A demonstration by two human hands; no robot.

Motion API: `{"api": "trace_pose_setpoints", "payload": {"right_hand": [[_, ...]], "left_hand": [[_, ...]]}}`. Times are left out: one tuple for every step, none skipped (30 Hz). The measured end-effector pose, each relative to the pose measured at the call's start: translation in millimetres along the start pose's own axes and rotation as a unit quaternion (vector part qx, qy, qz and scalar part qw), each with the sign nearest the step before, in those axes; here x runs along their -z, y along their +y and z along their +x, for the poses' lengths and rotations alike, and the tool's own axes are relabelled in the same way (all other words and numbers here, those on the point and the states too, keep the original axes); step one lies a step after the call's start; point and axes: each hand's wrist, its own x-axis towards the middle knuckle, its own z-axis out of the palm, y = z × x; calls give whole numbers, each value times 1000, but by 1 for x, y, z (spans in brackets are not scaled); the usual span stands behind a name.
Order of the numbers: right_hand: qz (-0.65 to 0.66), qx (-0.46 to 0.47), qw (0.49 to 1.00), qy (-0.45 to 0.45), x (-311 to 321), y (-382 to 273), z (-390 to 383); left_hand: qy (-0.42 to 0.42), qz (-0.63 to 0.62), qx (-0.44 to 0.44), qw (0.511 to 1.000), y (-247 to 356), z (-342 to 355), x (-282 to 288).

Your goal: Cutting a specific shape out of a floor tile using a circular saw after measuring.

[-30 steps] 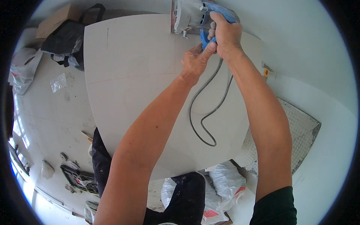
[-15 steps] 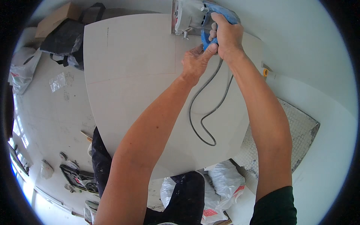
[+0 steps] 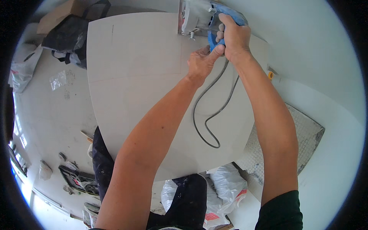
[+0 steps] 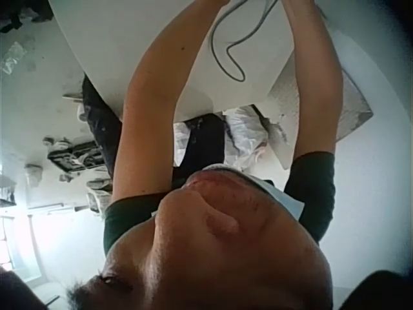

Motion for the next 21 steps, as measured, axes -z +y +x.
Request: {"api": "trace_pose_setpoints", "payload": {"right_hand": [[0,-3,1000,2,1,0,0],[-1,-2,1000,0,2,-1,1],[8,2,1000,0,1,-1,0],[16,6,1000,0,-1,-1,0],[17,6,1000,-4,-2,-1,0],[16,2,1000,0,-2,-1,0],[15,-2,1000,5,-2,0,0],[14,-2,1000,3,-1,0,0],[5,-2,1000,0,-1,-1,-1],[-5,-3,1000,-3,-1,-2,-1],[-6,-3,1000,-4,-1,-2,-1],[0,-1,1000,4,-2,-1,0],[6,1,1000,12,-2,-1,0],[6,0,1000,11,-3,0,0],[6,0,1000,12,-3,0,0],[5,-1,1000,13,-2,-1,-1],[4,-2,1000,14,-2,-1,-1],[5,-4,1000,14,-2,-1,1],[6,-6,1000,14,-2,-1,1],[5,-7,1000,15,0,-1,1],[10,-9,1000,14,1,0,1]], "left_hand": [[-2,16,5,1000,1,-1,-1],[-5,32,9,999,3,-1,-2],[-1,32,8,999,0,0,-2],[7,14,2,1000,-2,2,-4],[13,-5,-5,1000,-5,3,-4],[15,-6,-6,1000,-5,3,-3],[12,4,-7,1000,-5,3,-3],[9,14,-8,1000,-6,3,-2],[10,13,-8,1000,-5,3,-2],[11,27,-4,1000,-5,3,-2],[12,42,0,999,-4,3,-3],[13,42,1,999,-4,3,-2],[12,42,-2,999,-5,3,-2],[11,41,-5,999,-5,3,-2],[11,40,-4,999,-5,3,-2],[14,34,-13,999,-5,2,-2],[16,27,-22,999,-5,2,-2],[16,26,-21,999,-5,2,-3],[16,29,-22,999,-4,2,-3],[16,32,-22,999,-4,2,-3],[16,32,-21,999,-4,1,-3]]}}
